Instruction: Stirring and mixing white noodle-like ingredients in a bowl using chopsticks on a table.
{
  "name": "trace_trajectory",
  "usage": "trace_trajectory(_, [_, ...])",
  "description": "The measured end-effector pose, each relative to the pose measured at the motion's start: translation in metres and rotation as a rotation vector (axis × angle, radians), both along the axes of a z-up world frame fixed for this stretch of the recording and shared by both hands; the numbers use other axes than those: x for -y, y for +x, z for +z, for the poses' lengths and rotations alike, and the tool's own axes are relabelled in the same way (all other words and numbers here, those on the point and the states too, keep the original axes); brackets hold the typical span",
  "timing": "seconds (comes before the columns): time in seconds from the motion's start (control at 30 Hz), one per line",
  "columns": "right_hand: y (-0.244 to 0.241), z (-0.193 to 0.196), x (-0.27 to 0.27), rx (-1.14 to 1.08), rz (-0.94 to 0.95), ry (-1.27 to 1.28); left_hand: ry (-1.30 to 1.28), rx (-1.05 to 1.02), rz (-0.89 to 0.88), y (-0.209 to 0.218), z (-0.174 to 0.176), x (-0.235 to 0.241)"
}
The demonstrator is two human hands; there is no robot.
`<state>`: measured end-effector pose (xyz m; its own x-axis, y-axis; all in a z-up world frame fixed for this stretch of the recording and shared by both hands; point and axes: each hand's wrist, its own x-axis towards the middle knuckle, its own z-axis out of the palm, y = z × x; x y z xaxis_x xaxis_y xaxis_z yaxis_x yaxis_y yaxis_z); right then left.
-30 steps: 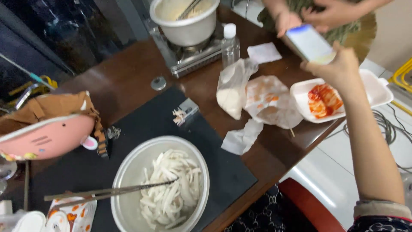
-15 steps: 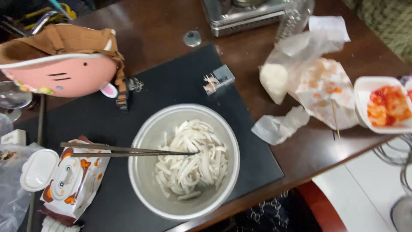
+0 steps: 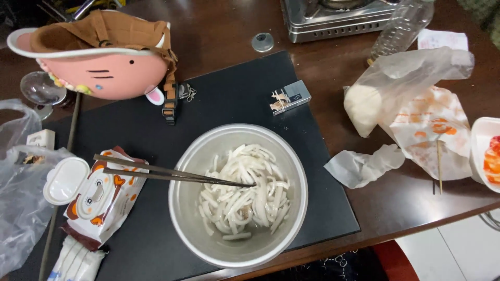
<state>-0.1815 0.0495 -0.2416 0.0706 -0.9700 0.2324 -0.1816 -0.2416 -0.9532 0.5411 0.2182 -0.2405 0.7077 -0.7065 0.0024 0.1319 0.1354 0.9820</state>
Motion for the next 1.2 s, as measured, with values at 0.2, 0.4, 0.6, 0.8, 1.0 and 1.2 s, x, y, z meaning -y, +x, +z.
trace_trajectory(0.2, [0.115, 0.009, 0.035, 0.161, 0.113, 0.111, -0.174, -0.098, 0.297, -0.078, 0.029, 0.070])
trace_trajectory(0.4, [0.232, 0.036, 0.101, 0.600, 0.066, 0.302, -0.160, -0.265, 0.125, -0.157, 0.062, 0.141])
trace_trajectory(0.6, [0.268, 0.007, 0.108, 0.510, 0.333, 0.327, 0.079, 0.192, -0.468, -0.154, 0.070, 0.163])
trace_trajectory(0.8, [0.272, 0.008, 0.099, 0.530, 0.485, 0.366, -0.039, 0.954, -0.951, -0.208, 0.167, 0.132])
trace_trajectory(1.0, [0.270, 0.001, 0.096, 0.522, 0.528, 0.424, 0.248, 0.921, -1.343, -0.180, 0.171, 0.116])
trace_trajectory(1.2, [0.279, -0.007, 0.092, 0.542, 0.445, 0.577, 0.026, 0.855, -1.746, -0.191, 0.166, 0.148])
